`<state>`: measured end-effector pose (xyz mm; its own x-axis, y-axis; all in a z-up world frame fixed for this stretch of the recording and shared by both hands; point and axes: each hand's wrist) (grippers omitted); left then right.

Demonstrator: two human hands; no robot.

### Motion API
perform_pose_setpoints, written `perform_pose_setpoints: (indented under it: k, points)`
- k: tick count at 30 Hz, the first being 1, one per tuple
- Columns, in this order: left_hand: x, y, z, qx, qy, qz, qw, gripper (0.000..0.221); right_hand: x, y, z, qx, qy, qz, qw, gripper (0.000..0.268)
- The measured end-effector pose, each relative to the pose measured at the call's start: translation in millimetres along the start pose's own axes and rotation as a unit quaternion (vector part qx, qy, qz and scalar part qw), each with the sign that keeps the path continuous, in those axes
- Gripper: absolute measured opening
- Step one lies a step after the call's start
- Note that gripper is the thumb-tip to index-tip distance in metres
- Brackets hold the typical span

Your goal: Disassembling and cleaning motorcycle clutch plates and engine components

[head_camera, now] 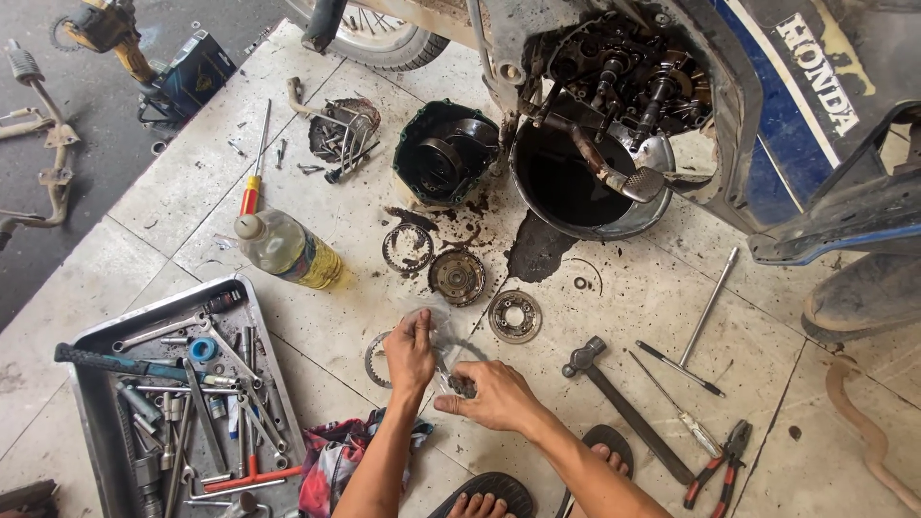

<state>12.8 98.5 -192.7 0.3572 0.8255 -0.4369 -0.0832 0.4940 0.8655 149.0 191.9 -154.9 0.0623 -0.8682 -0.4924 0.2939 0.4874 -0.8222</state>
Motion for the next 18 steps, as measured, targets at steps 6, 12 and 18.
perform_pose_setpoints:
  k: [6,12,18]
  points:
    - [-21,-40,-45,-0.099,0.082,0.003,0.992,0.039,12,-30,31,-0.255,0.137,-0.263,0.920,0.052]
    - [-94,-21,-48,-0.134,-0.029,-0.161,0.977,0.053,-38,-17,73,-0.305,0.291,-0.222,0.879,0.050]
    - [-183,-22,-30,-0.115,0.211,-0.559,0.794,0.061,-70,17,80,0.065,0.230,0.220,0.946,0.036]
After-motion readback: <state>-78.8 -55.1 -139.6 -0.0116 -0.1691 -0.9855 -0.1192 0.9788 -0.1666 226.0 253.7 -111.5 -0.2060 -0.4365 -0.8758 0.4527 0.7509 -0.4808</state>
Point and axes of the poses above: each hand's wrist, its own z-axis away from the middle knuckle, its own x-axis out of the palm, y = z × x, and after that the axes turned 12 degrees about -x, right-handed
